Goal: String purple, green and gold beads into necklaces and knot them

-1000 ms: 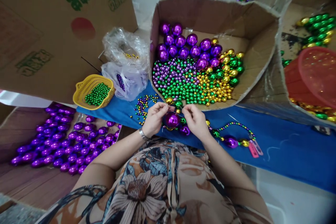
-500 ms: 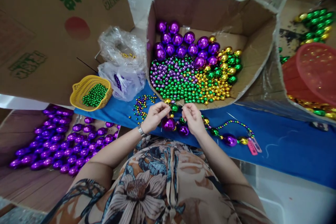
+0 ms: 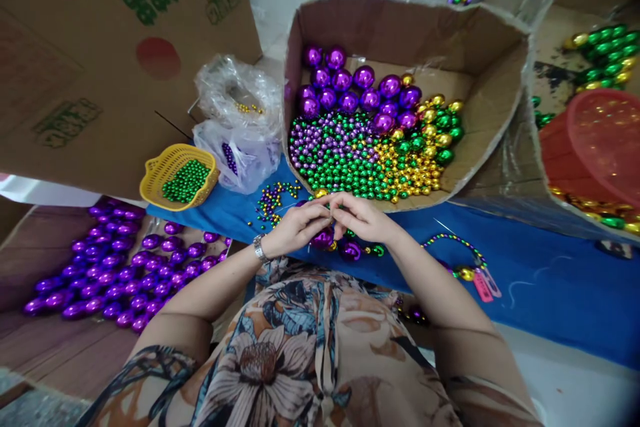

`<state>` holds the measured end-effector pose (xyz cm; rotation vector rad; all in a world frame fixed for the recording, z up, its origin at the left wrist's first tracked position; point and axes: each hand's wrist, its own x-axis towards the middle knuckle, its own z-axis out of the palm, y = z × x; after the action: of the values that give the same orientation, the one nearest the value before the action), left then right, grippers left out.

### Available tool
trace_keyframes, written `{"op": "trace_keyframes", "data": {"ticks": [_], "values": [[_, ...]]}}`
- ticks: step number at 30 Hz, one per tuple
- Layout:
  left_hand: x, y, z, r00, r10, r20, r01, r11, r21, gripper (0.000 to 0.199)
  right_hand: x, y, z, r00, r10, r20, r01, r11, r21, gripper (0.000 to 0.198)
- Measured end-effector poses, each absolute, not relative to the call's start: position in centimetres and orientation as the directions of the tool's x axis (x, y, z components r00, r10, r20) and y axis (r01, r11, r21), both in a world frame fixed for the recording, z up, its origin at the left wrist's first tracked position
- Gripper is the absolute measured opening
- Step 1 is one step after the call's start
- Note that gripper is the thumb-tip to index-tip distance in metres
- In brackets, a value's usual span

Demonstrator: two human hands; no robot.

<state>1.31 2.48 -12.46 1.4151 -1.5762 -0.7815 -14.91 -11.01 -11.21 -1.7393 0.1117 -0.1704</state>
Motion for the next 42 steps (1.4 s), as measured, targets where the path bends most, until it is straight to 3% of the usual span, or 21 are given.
{"op": "trace_keyframes", "data": {"ticks": [4,10,13,18,25,27,32,36,42], "values": [[1.4,2.6,-12.8,0.032,-0.987,0.154,-0.36,0.133,0.924,0.022,-14.4,-11.5,-10.8,0.994,-0.111,0.021,-0.01,-0.268,-0.963,0.021],[1.4,2.9,-13.0,0.102,-0.989,0.11,-0.254,0.082,0.964,0.02,-14.5,-11.7,-9.6,0.992,-0.129,-0.013,-0.059,-0.365,-0.929,0.02],[1.2,3.0,-12.9,0.141,-0.986,0.095,-0.224,0.061,0.973,0.019,-14.7,-11.9,-9.4,0.981,-0.193,0.018,-0.07,-0.439,-0.896,0.019],[0.3,3.1,-12.8,0.234,-0.971,0.056,-0.152,0.02,0.988,0.018,-15.2,-11.7,-9.9,0.912,-0.363,0.189,-0.129,-0.692,-0.71,0.02],[0.1,3.0,-13.2,0.311,-0.944,0.112,-0.062,0.097,0.993,0.011,-16.0,-11.3,-10.5,0.922,-0.321,0.215,-0.2,-0.872,-0.446,0.031],[0.4,2.9,-13.1,0.285,-0.943,0.173,-0.16,0.131,0.978,0.007,-16.2,-11.3,-10.1,0.934,-0.307,0.18,-0.192,-0.861,-0.471,0.031],[0.8,2.7,-12.7,0.222,-0.948,0.229,-0.386,0.13,0.913,0.022,-16.3,-11.3,-9.2,0.951,-0.286,0.119,-0.142,-0.745,-0.651,0.026],[0.5,2.7,-12.1,0.179,-0.964,0.197,-0.446,0.098,0.89,0.014,-16.0,-11.0,-9.3,0.949,-0.293,0.118,-0.152,-0.752,-0.642,0.026],[0.4,2.5,-12.3,0.177,-0.948,0.266,-0.553,0.128,0.824,0.028,-15.7,-11.0,-9.3,0.957,-0.276,0.092,-0.156,-0.754,-0.638,0.027]]}}
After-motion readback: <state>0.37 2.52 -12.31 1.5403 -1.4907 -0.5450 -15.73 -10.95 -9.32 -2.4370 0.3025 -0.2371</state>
